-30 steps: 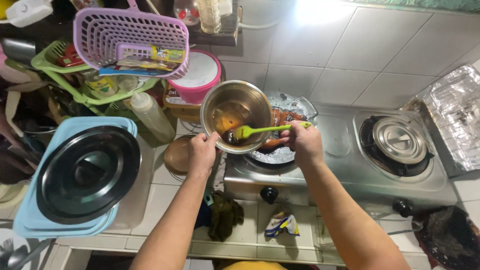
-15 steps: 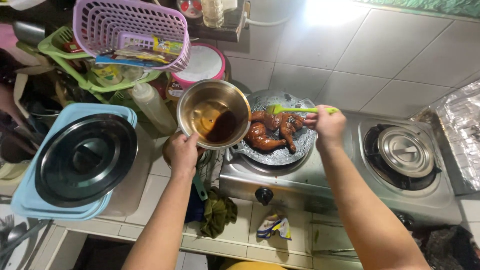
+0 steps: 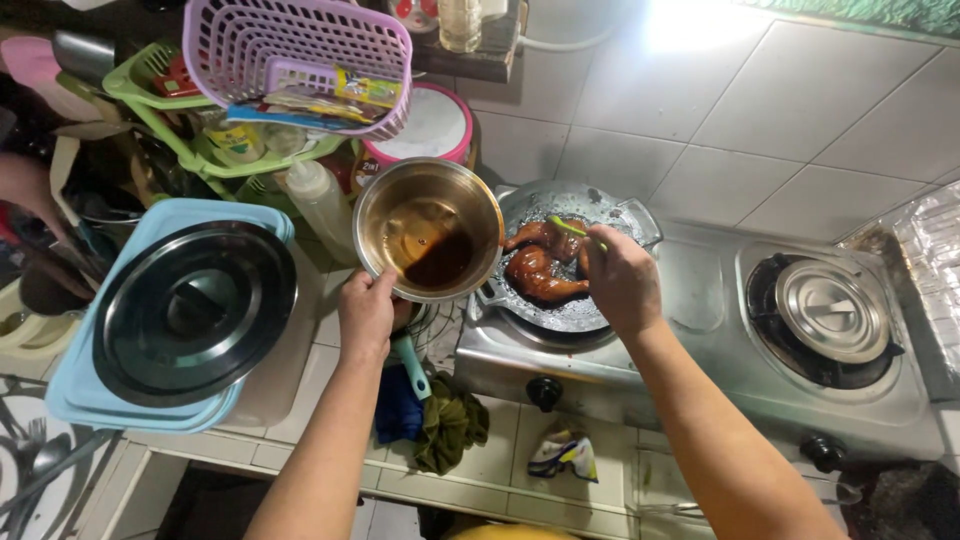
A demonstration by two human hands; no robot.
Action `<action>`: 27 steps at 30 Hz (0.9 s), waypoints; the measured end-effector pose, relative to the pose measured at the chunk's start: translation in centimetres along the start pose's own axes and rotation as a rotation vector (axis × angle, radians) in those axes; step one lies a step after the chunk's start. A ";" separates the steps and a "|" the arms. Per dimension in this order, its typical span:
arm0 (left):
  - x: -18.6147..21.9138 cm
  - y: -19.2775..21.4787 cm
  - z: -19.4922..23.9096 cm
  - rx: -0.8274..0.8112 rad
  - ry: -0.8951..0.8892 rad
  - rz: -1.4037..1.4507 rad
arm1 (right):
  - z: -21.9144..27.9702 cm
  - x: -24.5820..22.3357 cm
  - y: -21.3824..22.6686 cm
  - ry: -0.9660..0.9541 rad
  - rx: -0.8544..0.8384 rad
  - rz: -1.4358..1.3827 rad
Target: Grilling chicken on a stovetop griddle and applying sauce with a brush.
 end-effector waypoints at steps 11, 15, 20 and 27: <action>-1.6 1.9 -2.4 -0.052 -0.001 0.051 | 0.1 -3.2 -3.9 -0.083 -0.083 -0.137; -1.3 2.4 -2.8 -0.084 -0.009 0.000 | -0.6 0.2 -3.3 -0.222 -0.030 -0.141; -1.9 2.0 -3.5 -0.117 -0.026 0.028 | 0.0 1.4 -0.7 -0.229 0.047 -0.011; 1.5 0.1 -2.1 -0.151 -0.005 -0.197 | 2.1 0.1 2.3 -0.323 0.126 -0.448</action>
Point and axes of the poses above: each hand's wrist, its own z-axis away from the middle knuckle, its own y-axis out of the back of the hand, x = y × z, the point moved 7 cm from there along -z, towards the middle knuckle, and after that the axes turned 12 degrees about -y, right-handed, at the moved point
